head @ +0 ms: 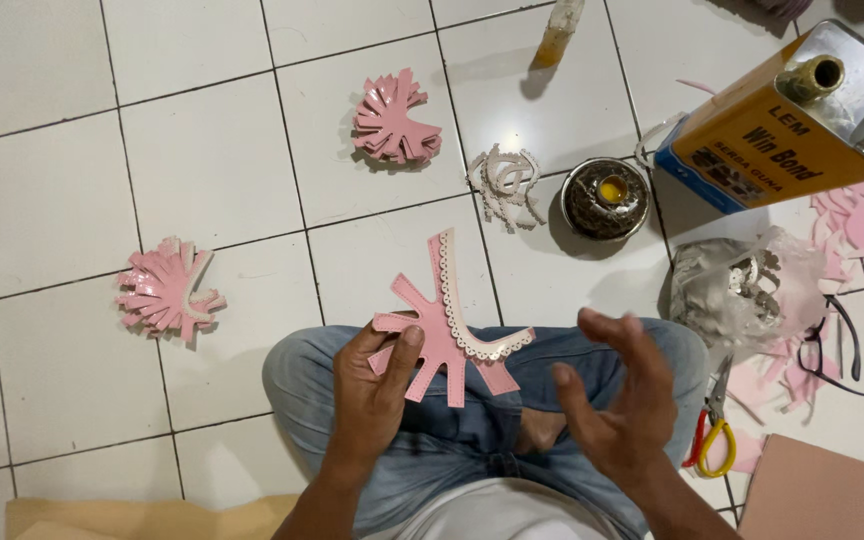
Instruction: The person sits on the floor and glues white lace trim onto pink foam cutout pieces, pressing the trim along the curved edge of each piece. They work through several pieces one at a time, setting finished ones aside and picking up new foam pieces and lace from the floor.
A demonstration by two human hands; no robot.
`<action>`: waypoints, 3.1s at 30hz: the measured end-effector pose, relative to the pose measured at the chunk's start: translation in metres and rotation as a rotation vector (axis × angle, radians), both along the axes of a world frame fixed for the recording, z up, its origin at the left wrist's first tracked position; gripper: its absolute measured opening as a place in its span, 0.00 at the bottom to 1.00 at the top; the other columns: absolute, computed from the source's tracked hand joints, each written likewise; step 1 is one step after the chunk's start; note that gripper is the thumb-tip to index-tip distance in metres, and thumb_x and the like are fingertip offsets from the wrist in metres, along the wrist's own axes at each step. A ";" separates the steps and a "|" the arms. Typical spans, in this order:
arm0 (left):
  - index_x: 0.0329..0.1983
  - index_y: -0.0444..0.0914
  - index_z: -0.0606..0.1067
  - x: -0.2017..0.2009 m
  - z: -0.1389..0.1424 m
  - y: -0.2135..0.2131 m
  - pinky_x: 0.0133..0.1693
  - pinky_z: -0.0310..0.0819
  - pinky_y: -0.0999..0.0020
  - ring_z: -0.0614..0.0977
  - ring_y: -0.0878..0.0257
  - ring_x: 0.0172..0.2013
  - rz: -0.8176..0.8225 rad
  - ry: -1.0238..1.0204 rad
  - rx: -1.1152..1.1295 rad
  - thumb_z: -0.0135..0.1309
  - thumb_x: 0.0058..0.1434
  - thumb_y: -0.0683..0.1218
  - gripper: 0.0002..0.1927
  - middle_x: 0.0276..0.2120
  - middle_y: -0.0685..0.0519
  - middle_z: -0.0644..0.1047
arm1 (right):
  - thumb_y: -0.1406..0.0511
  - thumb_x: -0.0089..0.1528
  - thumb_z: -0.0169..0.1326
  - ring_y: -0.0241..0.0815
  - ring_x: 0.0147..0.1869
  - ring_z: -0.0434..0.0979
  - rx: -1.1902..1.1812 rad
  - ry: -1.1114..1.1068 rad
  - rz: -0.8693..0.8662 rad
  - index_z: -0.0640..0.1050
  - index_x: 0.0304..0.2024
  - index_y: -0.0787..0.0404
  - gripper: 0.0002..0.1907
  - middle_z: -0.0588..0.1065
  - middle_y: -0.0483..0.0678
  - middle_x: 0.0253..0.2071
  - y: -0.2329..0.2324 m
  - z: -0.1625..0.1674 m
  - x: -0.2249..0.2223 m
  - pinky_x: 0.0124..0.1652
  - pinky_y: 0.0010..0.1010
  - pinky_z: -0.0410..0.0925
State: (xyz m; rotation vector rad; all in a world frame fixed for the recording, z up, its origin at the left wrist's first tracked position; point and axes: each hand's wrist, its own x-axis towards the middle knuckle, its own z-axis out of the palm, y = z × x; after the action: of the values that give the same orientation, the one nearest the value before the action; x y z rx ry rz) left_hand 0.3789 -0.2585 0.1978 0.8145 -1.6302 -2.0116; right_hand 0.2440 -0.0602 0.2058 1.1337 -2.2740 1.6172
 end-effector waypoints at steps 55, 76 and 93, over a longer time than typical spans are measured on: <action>0.47 0.33 0.84 -0.016 0.030 0.035 0.29 0.75 0.76 0.79 0.74 0.27 -0.037 -0.172 -0.239 0.61 0.64 0.48 0.15 0.28 0.54 0.84 | 0.76 0.58 0.62 0.33 0.41 0.74 -0.169 -0.764 -0.023 0.57 0.72 0.66 0.43 0.79 0.52 0.42 -0.032 0.010 0.007 0.42 0.25 0.71; 0.44 0.30 0.84 -0.012 0.018 0.034 0.39 0.81 0.73 0.84 0.69 0.36 -0.028 -0.103 -0.112 0.62 0.63 0.47 0.15 0.38 0.48 0.87 | 0.77 0.58 0.62 0.37 0.47 0.80 -0.262 -0.791 0.051 0.59 0.71 0.67 0.42 0.78 0.49 0.36 -0.030 0.001 -0.002 0.48 0.29 0.75; 0.45 0.31 0.84 -0.011 0.017 0.037 0.37 0.81 0.74 0.84 0.70 0.35 -0.049 -0.076 -0.115 0.62 0.64 0.46 0.13 0.36 0.50 0.87 | 0.77 0.58 0.62 0.35 0.42 0.78 -0.244 -0.805 0.009 0.63 0.68 0.66 0.38 0.76 0.50 0.38 -0.030 -0.002 0.004 0.33 0.21 0.77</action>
State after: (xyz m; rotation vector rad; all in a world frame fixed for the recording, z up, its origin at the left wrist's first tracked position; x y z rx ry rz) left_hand 0.3681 -0.2220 0.2150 0.8256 -1.8069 -1.9201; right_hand 0.2483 -0.0898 0.2042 0.4645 -2.3309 2.6106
